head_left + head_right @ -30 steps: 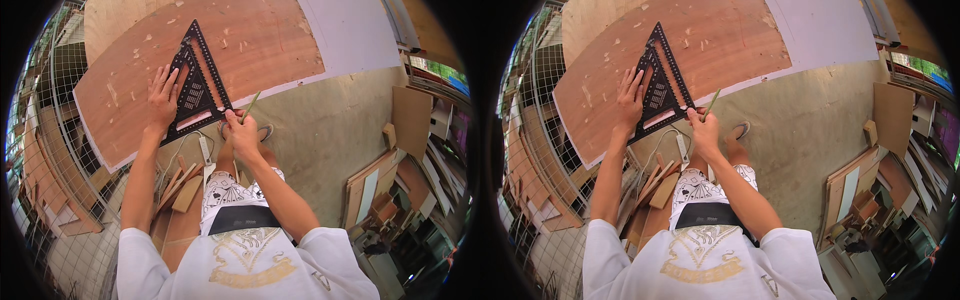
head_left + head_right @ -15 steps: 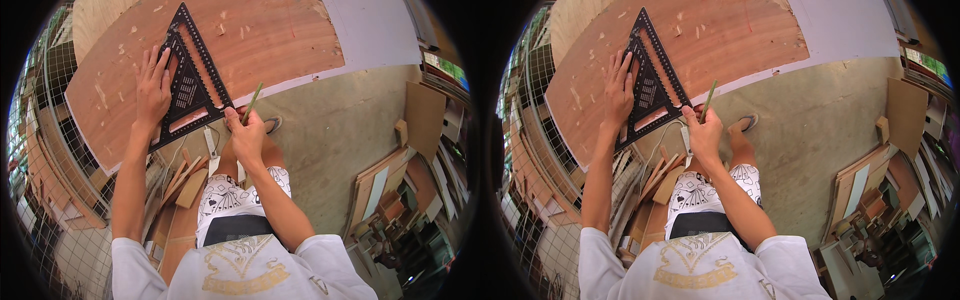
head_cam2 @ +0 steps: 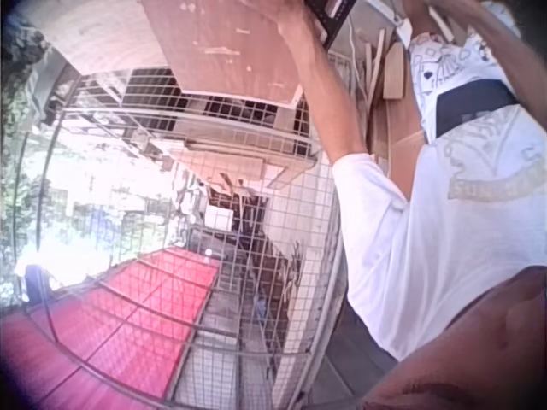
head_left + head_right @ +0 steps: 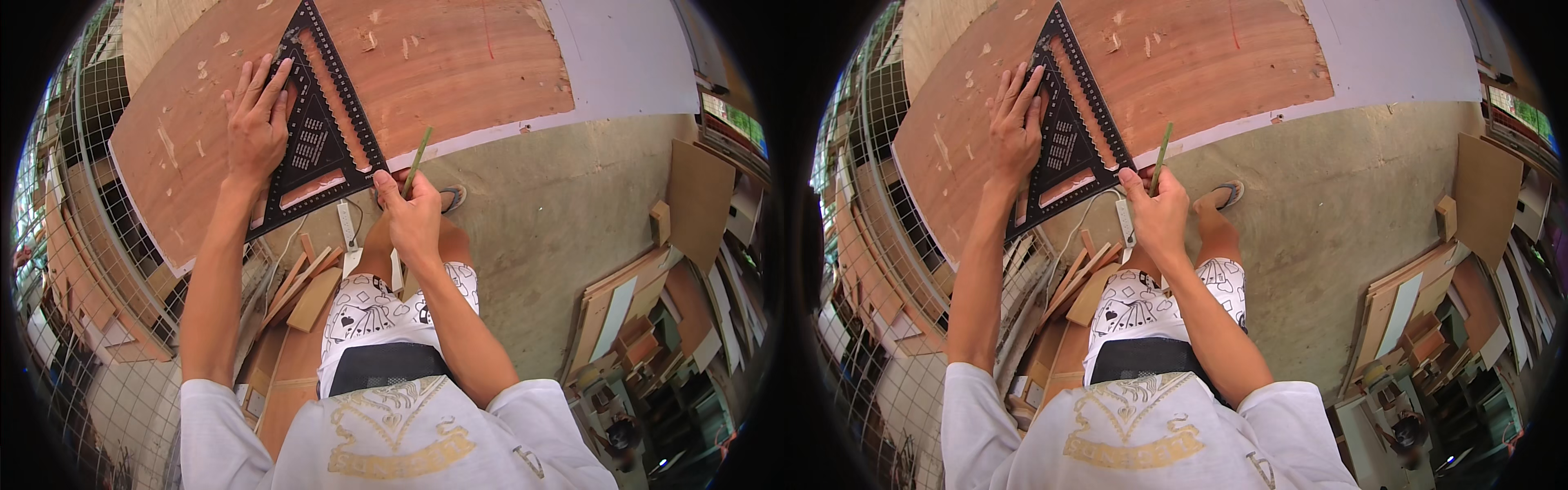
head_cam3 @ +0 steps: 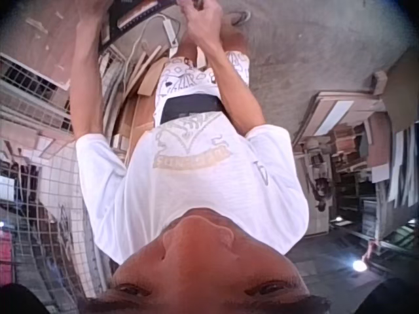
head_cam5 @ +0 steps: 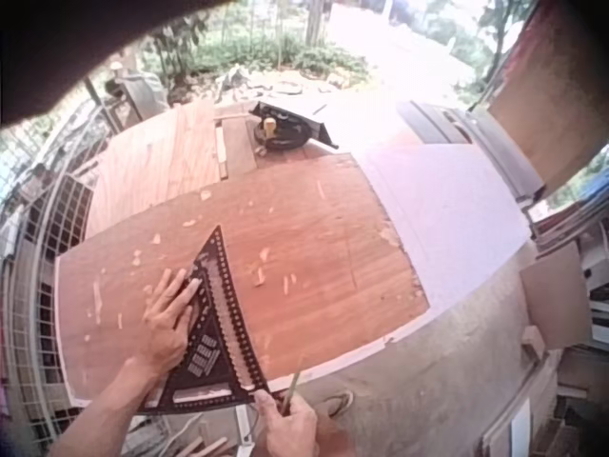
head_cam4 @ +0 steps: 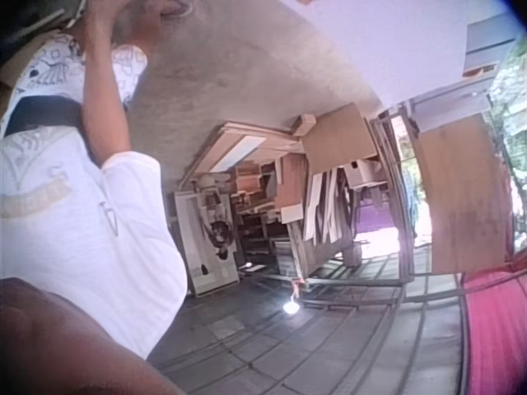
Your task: The person measures a large sheet of plywood with a tape measure and marks it with a pencil. They then use a set square to draw straight lines on the sheet, preparing it for cutting.
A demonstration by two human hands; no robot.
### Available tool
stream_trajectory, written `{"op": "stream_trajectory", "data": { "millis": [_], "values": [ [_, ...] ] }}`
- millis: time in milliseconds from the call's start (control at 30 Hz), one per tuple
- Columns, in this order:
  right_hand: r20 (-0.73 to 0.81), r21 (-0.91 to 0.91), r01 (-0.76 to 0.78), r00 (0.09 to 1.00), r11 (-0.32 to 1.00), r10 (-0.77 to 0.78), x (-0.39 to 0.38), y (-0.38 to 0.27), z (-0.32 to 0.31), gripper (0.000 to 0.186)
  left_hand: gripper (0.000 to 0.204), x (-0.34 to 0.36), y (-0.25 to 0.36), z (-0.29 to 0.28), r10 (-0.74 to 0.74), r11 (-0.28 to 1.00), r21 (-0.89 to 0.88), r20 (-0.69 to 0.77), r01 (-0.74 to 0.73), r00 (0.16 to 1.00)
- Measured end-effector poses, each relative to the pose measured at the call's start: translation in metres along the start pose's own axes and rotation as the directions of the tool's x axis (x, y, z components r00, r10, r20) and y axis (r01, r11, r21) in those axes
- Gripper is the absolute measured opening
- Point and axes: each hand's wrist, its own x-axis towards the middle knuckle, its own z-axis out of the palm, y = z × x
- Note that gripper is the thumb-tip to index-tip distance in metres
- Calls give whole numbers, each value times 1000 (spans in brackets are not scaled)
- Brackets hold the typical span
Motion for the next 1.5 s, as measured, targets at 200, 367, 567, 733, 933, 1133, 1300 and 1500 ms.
{"op": "stream_trajectory", "data": {
  "millis": [200,367,567,733,933,1133,1300,1500],
  "values": [
    [31,-17,-44,999,999,44,2,-5,-5,42,43,5,-3,-1,45,999,19,-19,-44,999],
    [-15,-331,22,999,944,-28,-10,-24,-18,35,43,8,-10,0,74,997,-10,-17,-74,997],
    [10,-14,247,969,969,-247,-6,-49,-53,39,44,8,-12,-3,93,996,-4,0,-93,996],
    [80,46,298,950,954,-301,34,-91,-44,63,46,12,-6,-7,57,997,46,22,-58,998],
    [259,192,137,948,972,-184,93,-124,-10,61,48,10,0,-13,-21,993,115,82,12,996],
    [268,165,476,822,864,-503,150,-125,51,41,48,13,5,-18,-44,994,100,102,34,994],
    [261,82,485,833,871,-488,182,-135,81,37,49,17,5,-19,-51,994,97,114,40,992],
    [302,12,533,805,846,-511,187,-145,93,34,49,15,5,-21,-55,994,96,125,43,991]
  ]
}}
